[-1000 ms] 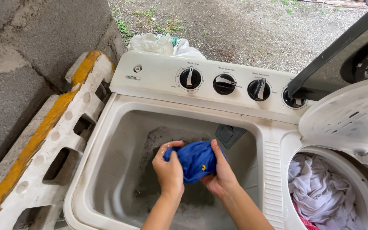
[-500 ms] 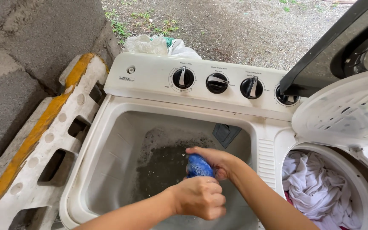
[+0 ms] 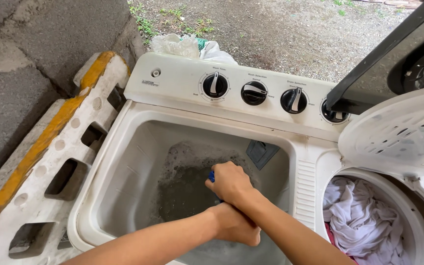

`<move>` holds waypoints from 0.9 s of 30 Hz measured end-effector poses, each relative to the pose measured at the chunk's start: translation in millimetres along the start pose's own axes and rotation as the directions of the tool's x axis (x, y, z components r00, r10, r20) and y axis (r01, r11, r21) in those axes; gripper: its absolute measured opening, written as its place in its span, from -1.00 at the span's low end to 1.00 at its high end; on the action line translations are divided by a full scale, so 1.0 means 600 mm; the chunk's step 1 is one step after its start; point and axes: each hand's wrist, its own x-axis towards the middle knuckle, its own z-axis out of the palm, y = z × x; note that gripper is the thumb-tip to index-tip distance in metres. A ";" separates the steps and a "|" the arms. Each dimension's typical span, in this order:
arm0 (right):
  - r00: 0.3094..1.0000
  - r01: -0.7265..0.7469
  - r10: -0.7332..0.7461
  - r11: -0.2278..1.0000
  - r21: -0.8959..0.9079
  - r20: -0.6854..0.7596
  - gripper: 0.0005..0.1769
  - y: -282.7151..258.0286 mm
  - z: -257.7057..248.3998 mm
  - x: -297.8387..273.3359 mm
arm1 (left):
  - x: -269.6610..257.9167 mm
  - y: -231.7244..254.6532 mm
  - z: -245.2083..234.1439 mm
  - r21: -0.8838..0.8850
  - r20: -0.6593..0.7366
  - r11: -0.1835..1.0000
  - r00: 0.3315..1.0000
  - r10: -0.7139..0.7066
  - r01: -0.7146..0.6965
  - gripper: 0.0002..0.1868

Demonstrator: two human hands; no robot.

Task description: Washing clothes by hand in a twin-tub washing machine and transferring them to the dryer tub for spinning.

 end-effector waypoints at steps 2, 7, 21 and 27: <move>0.999 0.035 -0.035 0.999 0.006 -0.026 -0.56 0.010 0.005 0.004 | -0.001 -0.001 -0.008 -0.059 -0.016 0.998 0.999 -0.036 0.035 -0.84; 0.994 0.094 -0.081 0.977 0.191 -0.078 -0.49 0.057 -0.022 0.003 | -0.017 -0.008 -0.047 -0.325 -0.043 0.938 0.989 -0.142 0.121 -0.86; 0.980 0.198 0.019 0.056 0.979 -0.200 -0.51 0.279 -0.235 -0.167 | 0.146 0.033 -0.117 -0.950 0.286 -0.284 0.008 -0.958 -0.131 -0.78; 0.934 0.201 0.196 0.402 0.893 -0.298 -0.53 0.378 -0.299 -0.233 | 0.244 0.029 -0.156 -0.872 0.435 -0.489 0.455 -0.777 -0.002 -0.72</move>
